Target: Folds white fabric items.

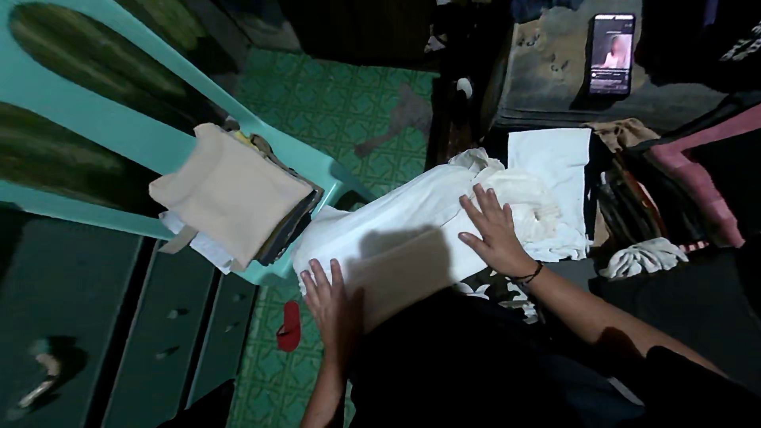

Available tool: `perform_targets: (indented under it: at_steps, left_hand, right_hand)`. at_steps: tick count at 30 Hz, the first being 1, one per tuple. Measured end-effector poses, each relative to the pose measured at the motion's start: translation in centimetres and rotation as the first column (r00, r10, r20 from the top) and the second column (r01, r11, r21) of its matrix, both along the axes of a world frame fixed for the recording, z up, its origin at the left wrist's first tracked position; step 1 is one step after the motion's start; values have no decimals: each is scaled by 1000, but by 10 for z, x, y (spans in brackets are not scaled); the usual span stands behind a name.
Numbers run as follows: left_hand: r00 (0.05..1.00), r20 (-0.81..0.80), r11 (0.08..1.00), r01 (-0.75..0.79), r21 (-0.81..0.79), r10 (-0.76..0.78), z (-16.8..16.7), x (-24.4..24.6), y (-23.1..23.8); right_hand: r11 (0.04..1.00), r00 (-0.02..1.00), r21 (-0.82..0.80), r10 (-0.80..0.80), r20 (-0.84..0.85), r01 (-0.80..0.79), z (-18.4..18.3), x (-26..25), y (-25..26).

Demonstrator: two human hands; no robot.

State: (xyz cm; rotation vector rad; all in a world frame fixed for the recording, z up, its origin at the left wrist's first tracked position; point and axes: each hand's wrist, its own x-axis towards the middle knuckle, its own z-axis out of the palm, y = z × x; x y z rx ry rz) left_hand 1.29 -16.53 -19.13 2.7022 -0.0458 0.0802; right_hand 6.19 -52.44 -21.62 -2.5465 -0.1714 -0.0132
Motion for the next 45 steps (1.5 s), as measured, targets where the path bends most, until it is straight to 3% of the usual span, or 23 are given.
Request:
perform_targets:
  at_steps: [6, 9, 13, 16, 19, 22, 25, 27, 31, 35, 39, 45]
  left_hand:
    - [983, -130, 984, -144, -106, 130, -16, 9, 37]
    - [985, -111, 990, -139, -28, 135, -4, 23, 42]
    - [999, 15, 999, 42, 32, -42, 23, 67, 27]
    - [970, -73, 972, 233, 27, -231, 39, 120, 6]
    - [876, -322, 930, 365, -43, -359, 41, 173, -17]
    - [705, -592, 910, 393, -134, -392, 27, 215, -35]
    - [600, -739, 942, 302, -144, -305, -1, 241, -44]
    - [571, -794, 964, 259, -68, -209, -14, 249, -47]
    - [487, -869, 952, 300, 66, -93, -24, 260, -49]
    - [501, -854, 972, 233, -24, -141, -23, 267, -45]
    - [617, -713, 943, 220, -250, -333, -28, 286, -31]
    - [689, -556, 878, 277, -390, -465, 33, 282, -33]
  right_hand:
    - [1000, 1000, 17, -22, 4, 22, -9, 5, -17]
    - [997, 997, -1, -73, 21, 73, -7, 11, -21]
    - [995, 989, 21, -103, 102, 102, 10, 30, -16]
    - [999, 990, 23, -38, 138, 35, 25, 44, 3]
    - [1000, 994, -9, 25, 107, -24, 18, 51, 18]
    - [999, 1000, -27, 26, 1, -26, 10, 55, 22]
    - [1000, 1000, -20, 8, -21, -8, 6, 57, 21]
    - [1000, 1000, -10, 2, -18, -3, 5, 57, 21]
    - [1000, 1000, -14, 2, -26, -2, 4, 59, 20]
    - [1000, 997, -17, -6, -82, 5, 10, 63, 23]
    - [998, 995, 48, 50, -88, -46, 28, 96, 30]
    - [902, 922, 325, 350, -166, -284, 53, 181, 91]
